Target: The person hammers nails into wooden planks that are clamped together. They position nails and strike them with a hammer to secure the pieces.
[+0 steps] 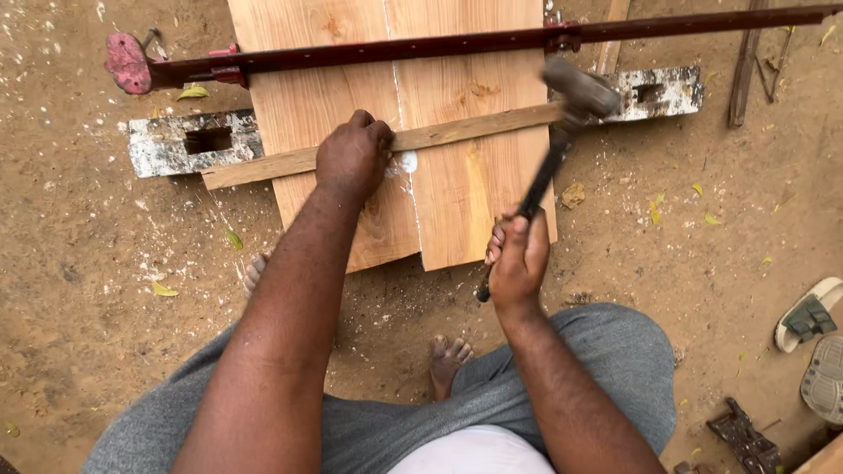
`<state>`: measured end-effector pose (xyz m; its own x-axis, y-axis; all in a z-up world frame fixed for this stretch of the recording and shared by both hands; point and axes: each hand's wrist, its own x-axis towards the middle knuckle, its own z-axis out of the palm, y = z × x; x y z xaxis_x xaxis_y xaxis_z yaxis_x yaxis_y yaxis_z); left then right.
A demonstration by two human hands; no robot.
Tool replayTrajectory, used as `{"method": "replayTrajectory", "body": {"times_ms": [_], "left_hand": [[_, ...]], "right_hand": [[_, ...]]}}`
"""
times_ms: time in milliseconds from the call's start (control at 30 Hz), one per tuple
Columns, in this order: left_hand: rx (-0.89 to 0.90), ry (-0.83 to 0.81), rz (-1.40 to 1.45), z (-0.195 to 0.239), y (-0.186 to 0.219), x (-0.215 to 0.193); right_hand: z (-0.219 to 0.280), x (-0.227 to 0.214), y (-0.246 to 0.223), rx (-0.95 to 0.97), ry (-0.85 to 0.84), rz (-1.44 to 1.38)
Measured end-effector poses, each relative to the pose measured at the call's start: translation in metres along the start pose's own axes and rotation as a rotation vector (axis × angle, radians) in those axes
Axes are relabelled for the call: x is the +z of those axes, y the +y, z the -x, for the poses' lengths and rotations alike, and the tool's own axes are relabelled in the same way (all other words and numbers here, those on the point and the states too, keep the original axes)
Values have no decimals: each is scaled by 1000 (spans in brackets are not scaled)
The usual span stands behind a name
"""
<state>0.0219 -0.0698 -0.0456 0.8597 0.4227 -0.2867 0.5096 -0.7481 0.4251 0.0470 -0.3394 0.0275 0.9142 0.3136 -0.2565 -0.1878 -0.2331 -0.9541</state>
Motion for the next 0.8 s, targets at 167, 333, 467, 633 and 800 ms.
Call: {"method": "replayTrajectory", "body": {"times_ms": [167, 333, 467, 633, 800], "left_hand": [[-42, -39, 19, 10, 2, 2], [-70, 31, 71, 13, 7, -5], [-135, -53, 176, 17, 4, 2], [-115, 11, 155, 14, 9, -8], [-380, 146, 648, -1, -3, -3]], "right_hand": [[-4, 6, 35, 333, -173, 325], [-14, -21, 32, 50, -153, 47], [-3, -5, 35, -279, -75, 146], [-27, -9, 16, 350, -256, 114], [-17, -30, 7, -347, -83, -99]]}}
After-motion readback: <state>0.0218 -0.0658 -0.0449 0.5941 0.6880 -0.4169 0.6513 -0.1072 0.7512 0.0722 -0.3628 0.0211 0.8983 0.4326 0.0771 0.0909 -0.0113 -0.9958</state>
